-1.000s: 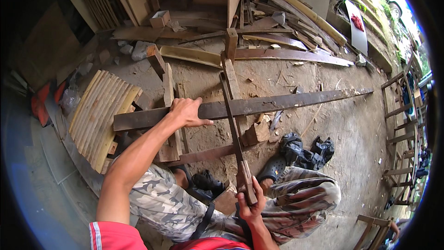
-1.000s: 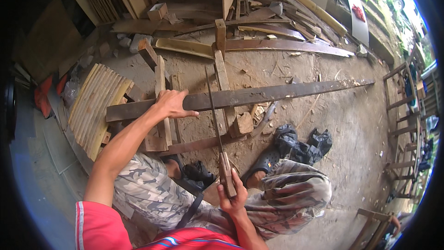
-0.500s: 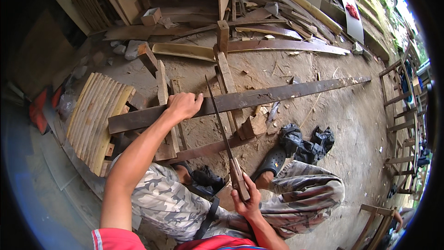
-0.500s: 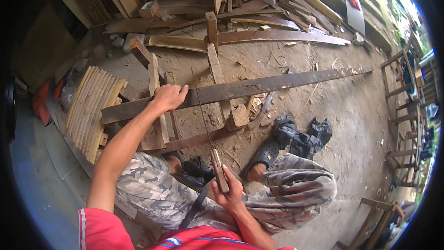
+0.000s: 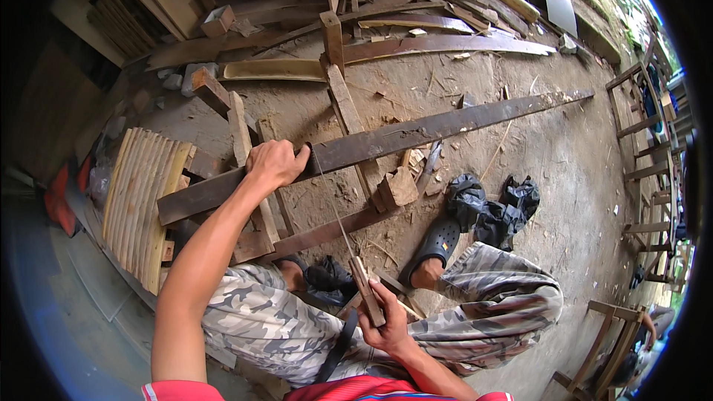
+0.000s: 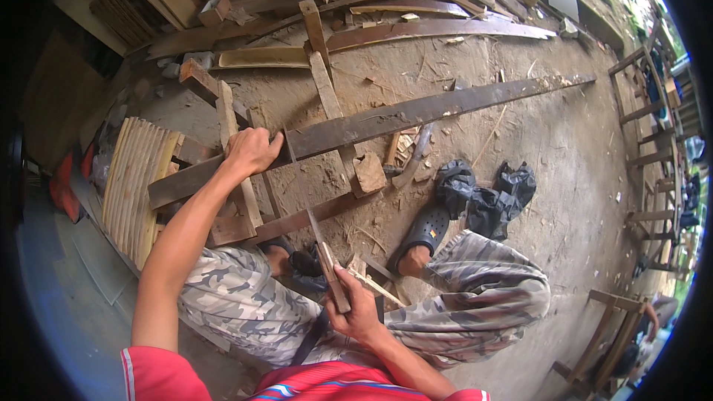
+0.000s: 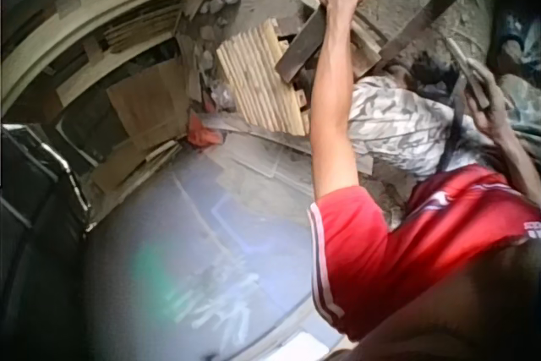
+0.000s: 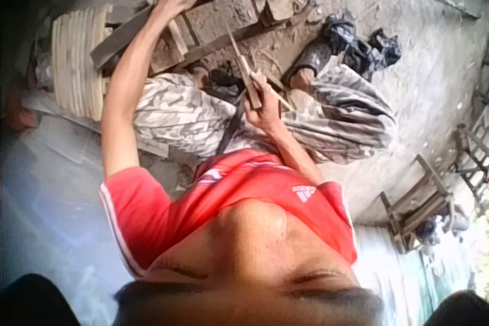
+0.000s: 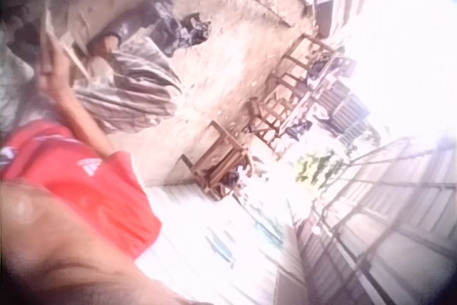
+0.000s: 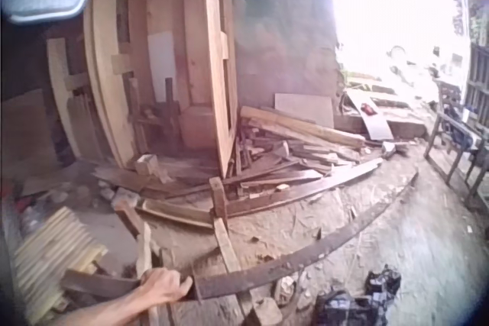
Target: The person sits on the floor in a cluttered workshop and uses a hand saw to cut a long wooden plank resting on a frame. They repeatedly position the plank, saw through it, and adjust the pieces during the process.
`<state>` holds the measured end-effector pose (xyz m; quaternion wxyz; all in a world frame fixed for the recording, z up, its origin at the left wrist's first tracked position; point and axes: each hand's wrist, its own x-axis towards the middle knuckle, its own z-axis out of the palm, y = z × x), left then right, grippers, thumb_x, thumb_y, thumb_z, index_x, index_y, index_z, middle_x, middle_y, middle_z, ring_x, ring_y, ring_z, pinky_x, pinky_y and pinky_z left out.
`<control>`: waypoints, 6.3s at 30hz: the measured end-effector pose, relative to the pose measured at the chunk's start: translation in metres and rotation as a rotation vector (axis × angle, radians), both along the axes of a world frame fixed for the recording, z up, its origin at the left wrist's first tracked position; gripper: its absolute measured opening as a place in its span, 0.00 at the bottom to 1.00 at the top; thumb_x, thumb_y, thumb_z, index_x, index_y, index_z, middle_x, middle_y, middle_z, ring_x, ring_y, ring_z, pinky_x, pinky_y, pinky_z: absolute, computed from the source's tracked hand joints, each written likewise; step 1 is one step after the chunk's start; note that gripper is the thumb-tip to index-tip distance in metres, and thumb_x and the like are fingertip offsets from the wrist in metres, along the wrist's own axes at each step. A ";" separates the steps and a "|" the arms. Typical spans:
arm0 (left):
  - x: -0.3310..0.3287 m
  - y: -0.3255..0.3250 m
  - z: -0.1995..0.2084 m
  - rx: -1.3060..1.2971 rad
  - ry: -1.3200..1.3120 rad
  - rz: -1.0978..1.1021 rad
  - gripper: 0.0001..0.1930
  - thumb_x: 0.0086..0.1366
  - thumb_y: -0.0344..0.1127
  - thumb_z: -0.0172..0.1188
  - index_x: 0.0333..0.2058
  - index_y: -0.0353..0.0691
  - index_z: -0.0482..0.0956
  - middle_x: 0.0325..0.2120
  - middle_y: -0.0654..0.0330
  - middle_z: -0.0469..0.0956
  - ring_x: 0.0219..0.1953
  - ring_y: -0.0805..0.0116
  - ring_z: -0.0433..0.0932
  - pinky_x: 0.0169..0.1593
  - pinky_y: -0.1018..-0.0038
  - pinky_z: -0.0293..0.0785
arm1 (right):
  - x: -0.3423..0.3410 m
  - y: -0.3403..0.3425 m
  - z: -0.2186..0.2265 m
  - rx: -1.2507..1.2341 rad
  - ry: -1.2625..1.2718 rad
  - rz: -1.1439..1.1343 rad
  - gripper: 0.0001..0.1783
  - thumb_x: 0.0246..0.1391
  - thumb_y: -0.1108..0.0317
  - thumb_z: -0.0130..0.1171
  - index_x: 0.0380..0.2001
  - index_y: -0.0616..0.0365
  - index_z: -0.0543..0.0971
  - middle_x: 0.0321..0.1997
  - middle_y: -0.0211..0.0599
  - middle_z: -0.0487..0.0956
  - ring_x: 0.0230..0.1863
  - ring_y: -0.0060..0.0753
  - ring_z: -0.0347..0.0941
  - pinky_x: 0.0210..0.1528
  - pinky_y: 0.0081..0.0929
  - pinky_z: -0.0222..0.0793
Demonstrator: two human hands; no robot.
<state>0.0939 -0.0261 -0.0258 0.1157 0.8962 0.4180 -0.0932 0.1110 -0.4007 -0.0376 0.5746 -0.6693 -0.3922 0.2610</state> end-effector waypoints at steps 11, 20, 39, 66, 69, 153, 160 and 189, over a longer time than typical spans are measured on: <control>-0.002 -0.004 0.004 0.030 0.033 0.028 0.35 0.68 0.57 0.47 0.17 0.25 0.78 0.16 0.36 0.77 0.24 0.40 0.81 0.37 0.51 0.78 | -0.003 0.002 0.022 -0.038 0.017 -0.015 0.35 0.50 0.75 0.68 0.62 0.67 0.68 0.35 0.49 0.85 0.28 0.38 0.84 0.30 0.28 0.77; 0.006 -0.006 0.006 0.057 0.071 0.022 0.37 0.68 0.60 0.48 0.21 0.24 0.81 0.20 0.33 0.78 0.28 0.37 0.82 0.37 0.51 0.78 | 0.031 0.114 0.011 -0.026 0.165 -0.026 0.36 0.55 0.74 0.62 0.68 0.56 0.64 0.32 0.48 0.83 0.29 0.46 0.83 0.30 0.32 0.76; -0.003 -0.001 0.010 -0.077 0.038 0.061 0.41 0.67 0.65 0.47 0.16 0.24 0.78 0.12 0.39 0.73 0.21 0.42 0.80 0.31 0.51 0.76 | 0.026 0.139 0.010 -0.116 0.138 -0.099 0.33 0.53 0.77 0.57 0.65 0.55 0.69 0.32 0.37 0.80 0.30 0.22 0.75 0.36 0.23 0.72; -0.001 -0.005 0.006 -0.019 -0.014 0.055 0.35 0.72 0.54 0.44 0.17 0.26 0.78 0.16 0.37 0.75 0.24 0.38 0.80 0.36 0.50 0.77 | -0.014 -0.002 -0.003 -0.077 0.054 -0.079 0.38 0.47 0.79 0.59 0.66 0.61 0.68 0.37 0.42 0.85 0.29 0.25 0.81 0.35 0.22 0.76; -0.001 -0.004 -0.003 0.052 -0.046 0.028 0.37 0.72 0.55 0.44 0.16 0.26 0.78 0.16 0.36 0.75 0.24 0.39 0.80 0.35 0.49 0.77 | 0.002 0.070 -0.001 -0.053 0.119 -0.115 0.39 0.49 0.78 0.59 0.67 0.55 0.67 0.39 0.45 0.84 0.29 0.32 0.82 0.36 0.26 0.76; -0.004 0.001 -0.004 -0.071 -0.126 0.098 0.31 0.72 0.49 0.45 0.12 0.39 0.78 0.08 0.54 0.73 0.11 0.60 0.73 0.17 0.56 0.71 | -0.012 0.043 0.006 -0.244 -0.020 -0.057 0.38 0.51 0.80 0.58 0.68 0.60 0.65 0.56 0.52 0.80 0.47 0.33 0.83 0.48 0.25 0.75; -0.005 -0.002 -0.007 -0.008 -0.116 0.107 0.31 0.71 0.49 0.46 0.14 0.34 0.80 0.11 0.48 0.76 0.17 0.49 0.79 0.26 0.52 0.77 | -0.013 -0.004 0.016 -0.225 0.016 -0.021 0.38 0.48 0.83 0.57 0.67 0.63 0.66 0.56 0.50 0.81 0.40 0.28 0.84 0.42 0.22 0.76; 0.005 -0.006 0.005 0.018 0.006 0.094 0.30 0.71 0.48 0.46 0.20 0.27 0.80 0.21 0.35 0.79 0.30 0.36 0.83 0.40 0.49 0.78 | 0.019 0.126 -0.011 -0.040 0.180 -0.085 0.41 0.52 0.77 0.56 0.71 0.47 0.63 0.44 0.54 0.83 0.41 0.46 0.84 0.45 0.34 0.76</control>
